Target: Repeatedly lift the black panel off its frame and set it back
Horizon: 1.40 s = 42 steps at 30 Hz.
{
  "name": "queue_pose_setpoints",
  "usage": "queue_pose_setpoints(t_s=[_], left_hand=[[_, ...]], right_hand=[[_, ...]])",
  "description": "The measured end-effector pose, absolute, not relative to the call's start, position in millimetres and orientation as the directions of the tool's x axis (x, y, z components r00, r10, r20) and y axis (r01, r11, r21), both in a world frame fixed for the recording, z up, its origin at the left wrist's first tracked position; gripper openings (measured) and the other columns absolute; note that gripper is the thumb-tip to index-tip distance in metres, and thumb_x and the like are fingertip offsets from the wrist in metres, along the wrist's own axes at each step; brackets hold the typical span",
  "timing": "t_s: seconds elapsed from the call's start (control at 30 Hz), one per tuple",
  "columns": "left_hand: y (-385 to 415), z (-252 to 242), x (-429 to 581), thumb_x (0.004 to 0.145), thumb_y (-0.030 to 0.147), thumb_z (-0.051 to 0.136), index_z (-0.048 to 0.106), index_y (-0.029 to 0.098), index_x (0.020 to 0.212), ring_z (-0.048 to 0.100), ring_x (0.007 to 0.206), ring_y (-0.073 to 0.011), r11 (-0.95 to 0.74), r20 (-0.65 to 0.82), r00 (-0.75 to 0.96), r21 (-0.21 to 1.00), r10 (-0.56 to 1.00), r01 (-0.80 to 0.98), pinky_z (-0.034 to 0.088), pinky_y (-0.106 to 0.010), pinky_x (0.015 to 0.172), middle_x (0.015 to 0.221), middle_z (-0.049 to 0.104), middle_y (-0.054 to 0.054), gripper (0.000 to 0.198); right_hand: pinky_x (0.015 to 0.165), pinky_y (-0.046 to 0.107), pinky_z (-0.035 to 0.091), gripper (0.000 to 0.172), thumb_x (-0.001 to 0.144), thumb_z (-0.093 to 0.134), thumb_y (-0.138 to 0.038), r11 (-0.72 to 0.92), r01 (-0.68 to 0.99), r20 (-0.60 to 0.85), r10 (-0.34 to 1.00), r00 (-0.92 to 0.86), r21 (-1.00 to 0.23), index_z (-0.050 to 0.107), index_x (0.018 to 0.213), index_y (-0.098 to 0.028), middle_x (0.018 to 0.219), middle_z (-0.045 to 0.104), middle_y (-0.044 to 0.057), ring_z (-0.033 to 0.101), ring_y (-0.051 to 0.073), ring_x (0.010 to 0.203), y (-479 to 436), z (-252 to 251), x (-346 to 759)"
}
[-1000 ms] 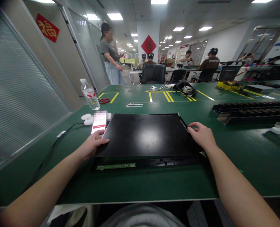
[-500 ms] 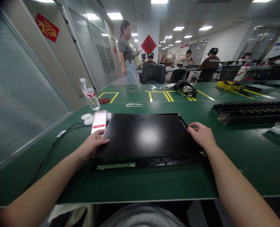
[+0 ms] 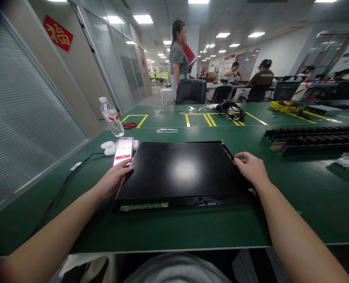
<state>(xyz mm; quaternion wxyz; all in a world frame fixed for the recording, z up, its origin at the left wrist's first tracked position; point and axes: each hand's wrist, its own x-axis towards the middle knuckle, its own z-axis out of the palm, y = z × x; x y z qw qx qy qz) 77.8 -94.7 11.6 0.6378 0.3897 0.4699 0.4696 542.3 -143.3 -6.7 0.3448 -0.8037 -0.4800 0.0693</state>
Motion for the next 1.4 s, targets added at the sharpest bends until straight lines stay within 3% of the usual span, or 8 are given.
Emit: queue_pose_setpoints(t_s=[0.23, 0.47, 0.7, 0.9, 1.17, 1.3, 1.4], left_hand=[[-94, 12, 78, 0.082, 0.005, 0.063, 0.056, 0.012, 0.138, 0.076, 0.093, -0.0254, 0.274, -0.247, 0.135, 0.930, 0.960, -0.247, 0.063, -0.035, 0.080, 0.107, 0.078, -0.014, 0.057], [-90, 6, 76, 0.083, 0.008, 0.067, 0.058, 0.011, 0.136, 0.077, 0.090, -0.0245, 0.269, -0.229, 0.174, 0.927, 0.958, -0.260, 0.062, -0.031, 0.071, 0.108, 0.078, -0.015, 0.054], [-91, 6, 76, 0.085, 0.009, 0.067, 0.062, 0.012, 0.131, 0.077, 0.091, -0.0239, 0.259, -0.209, 0.198, 0.926, 0.958, -0.274, 0.062, -0.034, 0.082, 0.111, 0.077, -0.014, 0.046], [-92, 5, 75, 0.082, 0.013, 0.073, 0.062, 0.014, 0.131, 0.076, 0.094, -0.0258, 0.242, -0.187, 0.223, 0.936, 0.957, -0.255, 0.062, -0.036, 0.082, 0.112, 0.077, -0.015, 0.050], [-92, 0, 73, 0.077, 0.019, 0.080, 0.057, 0.015, 0.136, 0.078, 0.083, -0.0246, 0.198, -0.148, 0.252, 0.963, 0.956, -0.185, 0.062, -0.032, 0.075, 0.097, 0.080, -0.012, 0.063], [-92, -1, 72, 0.075, 0.023, 0.083, 0.056, 0.015, 0.138, 0.077, 0.086, -0.0262, 0.171, -0.118, 0.264, 0.967, 0.957, -0.191, 0.061, -0.037, 0.081, 0.098, 0.080, -0.012, 0.069], [-91, -1, 73, 0.072, 0.024, 0.086, 0.059, 0.015, 0.136, 0.074, 0.103, -0.0285, 0.138, -0.092, 0.219, 0.969, 0.971, -0.203, 0.058, -0.041, 0.092, 0.112, 0.078, -0.015, 0.071]], right_hand=[[0.076, 0.039, 0.048, 0.028, 0.078, 0.059, -0.040, -0.310, 0.733, 0.211, 0.826, 0.523, -0.605, 0.073, 0.096, -0.024, 0.079, 0.077, 0.005, 0.071, 0.028, 0.086, -143, -7, 542], [0.076, 0.039, 0.049, 0.027, 0.078, 0.058, -0.039, -0.315, 0.728, 0.198, 0.829, 0.524, -0.609, 0.072, 0.097, -0.024, 0.079, 0.077, 0.004, 0.070, 0.028, 0.086, -143, -6, 543], [0.077, 0.041, 0.050, 0.026, 0.076, 0.059, -0.040, -0.320, 0.730, 0.202, 0.824, 0.529, -0.604, 0.072, 0.092, -0.025, 0.078, 0.077, 0.005, 0.071, 0.029, 0.086, -143, -5, 543], [0.077, 0.043, 0.050, 0.023, 0.076, 0.058, -0.040, -0.313, 0.732, 0.208, 0.825, 0.525, -0.605, 0.072, 0.089, -0.026, 0.077, 0.076, 0.005, 0.070, 0.030, 0.086, -143, -2, 542], [0.077, 0.043, 0.050, 0.022, 0.074, 0.059, -0.040, -0.344, 0.706, 0.167, 0.821, 0.546, -0.619, 0.072, 0.085, -0.026, 0.079, 0.076, 0.006, 0.070, 0.030, 0.084, -143, 1, 542], [0.073, 0.042, 0.051, 0.020, 0.073, 0.059, -0.039, -0.323, 0.724, 0.206, 0.817, 0.539, -0.610, 0.071, 0.081, -0.026, 0.077, 0.075, 0.007, 0.069, 0.030, 0.080, -142, -1, 544], [0.072, 0.042, 0.051, 0.020, 0.072, 0.059, -0.040, -0.309, 0.729, 0.221, 0.818, 0.532, -0.611, 0.071, 0.079, -0.026, 0.076, 0.075, 0.007, 0.068, 0.030, 0.078, -142, -2, 545]])
